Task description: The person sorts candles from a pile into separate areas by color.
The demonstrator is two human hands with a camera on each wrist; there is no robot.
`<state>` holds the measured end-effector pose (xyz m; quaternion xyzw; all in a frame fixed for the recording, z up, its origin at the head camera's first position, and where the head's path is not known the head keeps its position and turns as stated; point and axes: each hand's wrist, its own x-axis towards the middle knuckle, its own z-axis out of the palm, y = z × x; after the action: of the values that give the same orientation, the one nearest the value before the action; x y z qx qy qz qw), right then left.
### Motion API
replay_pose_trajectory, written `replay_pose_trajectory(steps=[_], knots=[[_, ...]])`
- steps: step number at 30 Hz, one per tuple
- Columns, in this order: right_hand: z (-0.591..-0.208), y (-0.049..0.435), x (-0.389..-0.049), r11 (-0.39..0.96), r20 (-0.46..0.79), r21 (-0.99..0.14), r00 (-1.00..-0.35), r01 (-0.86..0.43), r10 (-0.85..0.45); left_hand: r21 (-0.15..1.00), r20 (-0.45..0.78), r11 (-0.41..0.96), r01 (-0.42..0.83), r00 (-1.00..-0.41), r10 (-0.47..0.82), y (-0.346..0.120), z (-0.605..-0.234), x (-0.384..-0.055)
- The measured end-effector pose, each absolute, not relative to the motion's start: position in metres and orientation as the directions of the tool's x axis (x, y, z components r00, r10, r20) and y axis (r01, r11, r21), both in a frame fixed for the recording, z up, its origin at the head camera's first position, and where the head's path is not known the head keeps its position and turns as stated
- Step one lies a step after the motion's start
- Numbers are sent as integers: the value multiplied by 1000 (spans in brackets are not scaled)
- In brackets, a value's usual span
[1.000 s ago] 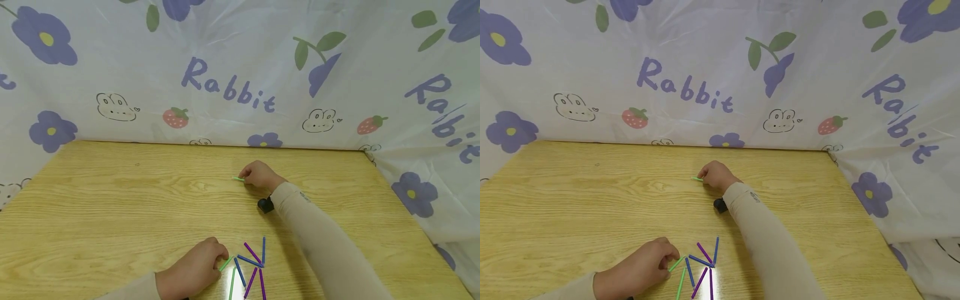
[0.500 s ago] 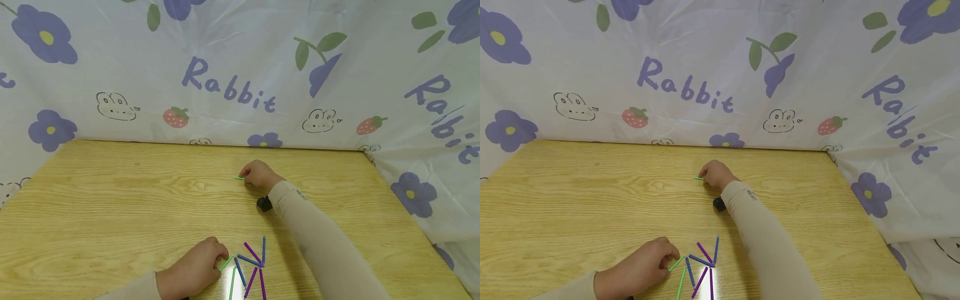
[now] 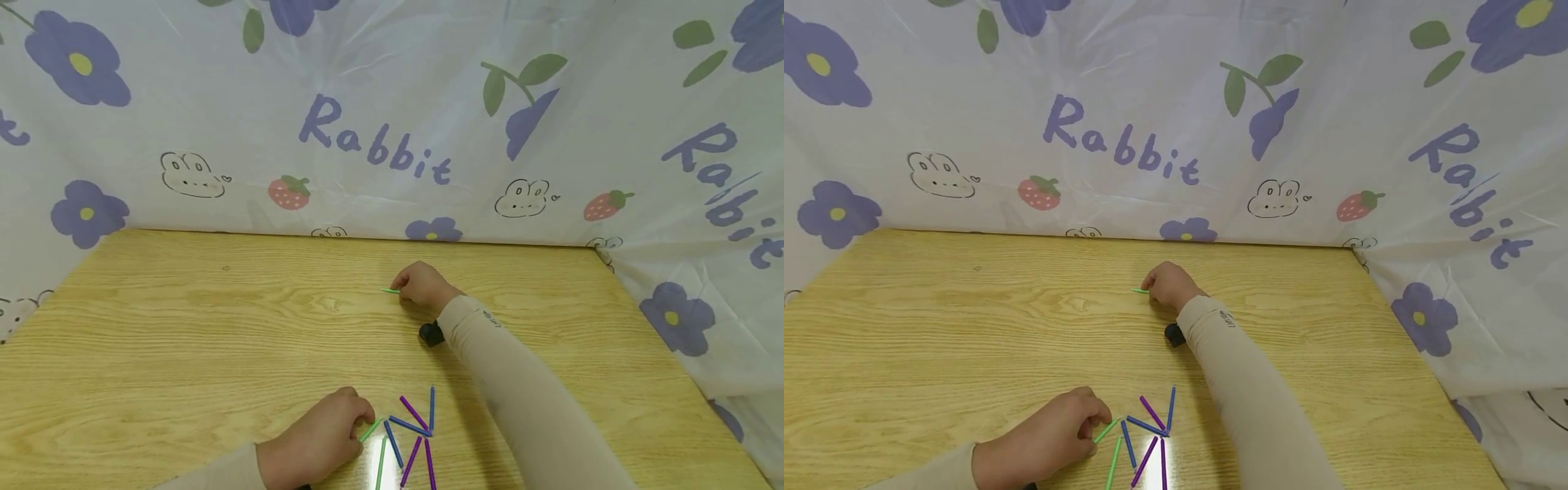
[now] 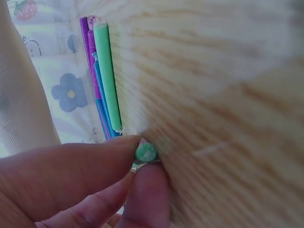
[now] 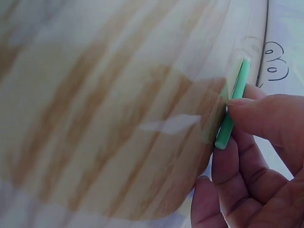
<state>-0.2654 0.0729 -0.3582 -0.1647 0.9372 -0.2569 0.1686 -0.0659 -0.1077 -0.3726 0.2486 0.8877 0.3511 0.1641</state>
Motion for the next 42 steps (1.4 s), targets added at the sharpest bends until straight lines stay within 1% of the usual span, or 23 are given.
replay_pose_trajectory(steps=[6, 10, 14, 22, 31, 39, 42], knots=[[-356, 74, -265, 810, -220, -538, -888, -235, -404, 702, -106, 628, 334, -824, 557, -107, -372, -67], [-355, 74, -264, 808, -210, -535, -888, -246, -409, 708, -122, 631, 317, -825, 551, -108, -371, -67], [-353, 74, -263, 796, -199, -557, -893, -236, -404, 711, -134, 634, 304, -826, 547, -107, -370, -67], [-350, 73, -260, 769, -157, -592, -901, -242, -404, 711, -119, 630, 312, -830, 545, -108, -372, -66], [-343, 73, -259, 722, -113, -655, -915, -224, -387, 718, -140, 633, 290, -830, 539, -108, -371, -66], [-336, 76, -251, 630, -53, -757, -945, -173, -323, 711, -106, 623, 326, -826, 553, -108, -372, -65], [-332, 78, -246, 605, -32, -778, -951, -169, -306, 707, -100, 624, 334, -826, 555, -108, -372, -65]])
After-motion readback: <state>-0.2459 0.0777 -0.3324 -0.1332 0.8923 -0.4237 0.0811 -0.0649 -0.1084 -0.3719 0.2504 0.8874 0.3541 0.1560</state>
